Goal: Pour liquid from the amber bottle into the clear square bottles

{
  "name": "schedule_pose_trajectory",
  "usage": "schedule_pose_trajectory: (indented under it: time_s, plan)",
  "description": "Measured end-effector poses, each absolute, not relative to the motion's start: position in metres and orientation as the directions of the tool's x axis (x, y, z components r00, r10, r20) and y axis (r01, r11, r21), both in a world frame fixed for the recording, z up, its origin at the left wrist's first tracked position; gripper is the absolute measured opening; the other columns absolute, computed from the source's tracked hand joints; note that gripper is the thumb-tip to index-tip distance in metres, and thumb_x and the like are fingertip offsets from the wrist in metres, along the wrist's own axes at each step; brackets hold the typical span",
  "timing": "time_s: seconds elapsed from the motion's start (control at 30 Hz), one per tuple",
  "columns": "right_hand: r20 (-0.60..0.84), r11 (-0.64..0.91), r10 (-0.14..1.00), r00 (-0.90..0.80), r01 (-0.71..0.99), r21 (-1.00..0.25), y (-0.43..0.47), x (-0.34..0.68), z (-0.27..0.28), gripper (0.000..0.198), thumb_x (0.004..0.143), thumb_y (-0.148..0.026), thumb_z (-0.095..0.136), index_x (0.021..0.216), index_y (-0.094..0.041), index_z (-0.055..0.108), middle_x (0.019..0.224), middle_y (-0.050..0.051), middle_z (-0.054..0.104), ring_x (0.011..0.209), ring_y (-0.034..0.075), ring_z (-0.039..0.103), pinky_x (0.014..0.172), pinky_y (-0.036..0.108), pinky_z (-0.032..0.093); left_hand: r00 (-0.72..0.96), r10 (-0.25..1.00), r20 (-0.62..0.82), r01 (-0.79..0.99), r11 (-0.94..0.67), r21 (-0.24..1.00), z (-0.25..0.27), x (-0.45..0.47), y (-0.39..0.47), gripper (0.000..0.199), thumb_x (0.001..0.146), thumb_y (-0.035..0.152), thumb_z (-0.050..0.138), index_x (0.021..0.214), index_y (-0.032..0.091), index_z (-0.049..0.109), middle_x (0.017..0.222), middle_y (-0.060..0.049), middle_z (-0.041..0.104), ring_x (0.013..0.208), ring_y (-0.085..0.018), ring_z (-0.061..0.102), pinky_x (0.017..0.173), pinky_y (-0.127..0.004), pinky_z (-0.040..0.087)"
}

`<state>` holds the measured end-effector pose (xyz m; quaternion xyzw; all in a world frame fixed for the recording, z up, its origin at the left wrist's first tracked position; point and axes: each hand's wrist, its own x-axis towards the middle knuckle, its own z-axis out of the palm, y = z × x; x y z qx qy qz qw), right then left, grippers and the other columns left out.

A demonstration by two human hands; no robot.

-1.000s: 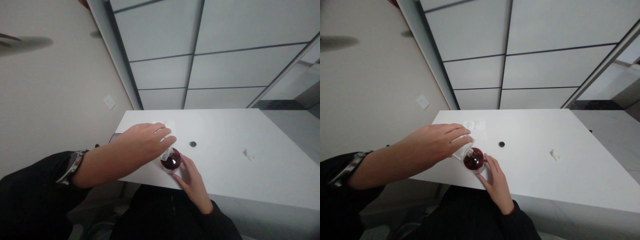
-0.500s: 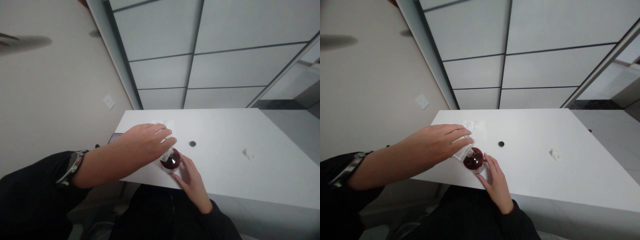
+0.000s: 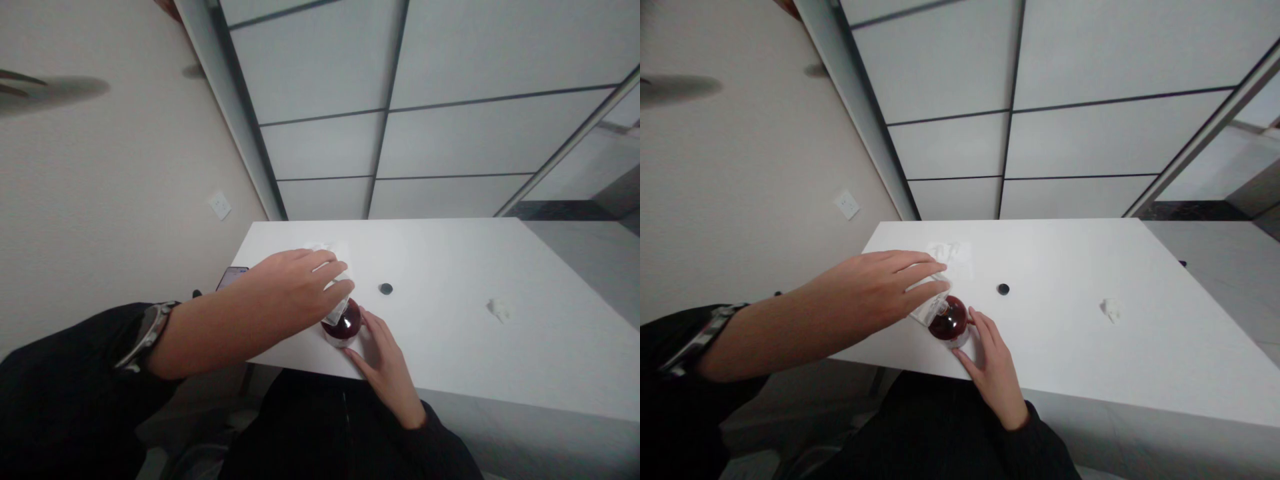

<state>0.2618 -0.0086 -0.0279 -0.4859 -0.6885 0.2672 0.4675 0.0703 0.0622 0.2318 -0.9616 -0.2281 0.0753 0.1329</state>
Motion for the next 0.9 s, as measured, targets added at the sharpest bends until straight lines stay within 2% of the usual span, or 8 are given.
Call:
schedule_pose_trajectory:
  time_s: [0.27, 0.47, 0.63, 0.9]
  plan:
    - [0.376, 0.374, 0.923, -0.082, 0.418, -0.828, -0.009, 0.262, -0.029, 0.065, 0.102, -0.041, 0.068, 0.16, -0.03, 0.042, 0.153, 0.014, 0.058, 0.142, 0.033, 0.058, 0.118, 0.056, 0.052, 0.896, 0.436, -0.084, 0.394, -0.867, -0.305, 0.232, 0.073, 0.061, 0.02, 0.1, 0.007, 0.062, 0.117, 0.017, 0.069, 0.128, -0.012, 0.074, 0.118, -0.027, 0.071, 0.097, -0.039, 0.057]
    - [0.376, 0.376, 0.922, -0.086, 0.416, -0.828, -0.009, 0.262, -0.031, 0.065, 0.102, -0.04, 0.068, 0.16, -0.031, 0.041, 0.155, 0.013, 0.057, 0.143, 0.032, 0.057, 0.119, 0.055, 0.051, 0.893, 0.426, -0.143, 0.359, -0.868, -0.344, 0.237, 0.08, 0.06, 0.025, 0.103, 0.007, 0.056, 0.123, 0.014, 0.069, 0.133, -0.014, 0.072, 0.121, -0.029, 0.069, 0.104, -0.043, 0.057]
    - [0.369, 0.368, 0.926, -0.081, 0.408, -0.836, -0.009, 0.263, -0.029, 0.065, 0.101, -0.04, 0.069, 0.16, -0.032, 0.042, 0.154, 0.013, 0.058, 0.143, 0.032, 0.057, 0.119, 0.054, 0.051, 0.887, 0.422, -0.189, 0.343, -0.874, -0.344, 0.243, 0.084, 0.058, 0.026, 0.101, 0.004, 0.057, 0.119, 0.016, 0.07, 0.133, -0.013, 0.072, 0.119, -0.027, 0.069, 0.099, -0.039, 0.058]
    - [0.386, 0.385, 0.919, -0.086, 0.416, -0.824, -0.009, 0.264, -0.031, 0.065, 0.102, -0.039, 0.069, 0.161, -0.032, 0.041, 0.154, 0.013, 0.058, 0.143, 0.032, 0.058, 0.118, 0.053, 0.052, 0.907, 0.399, -0.133, 0.342, -0.884, -0.319, 0.24, 0.086, 0.057, 0.025, 0.097, 0.001, 0.062, 0.114, 0.016, 0.071, 0.129, -0.012, 0.074, 0.117, -0.026, 0.07, 0.101, -0.037, 0.056]
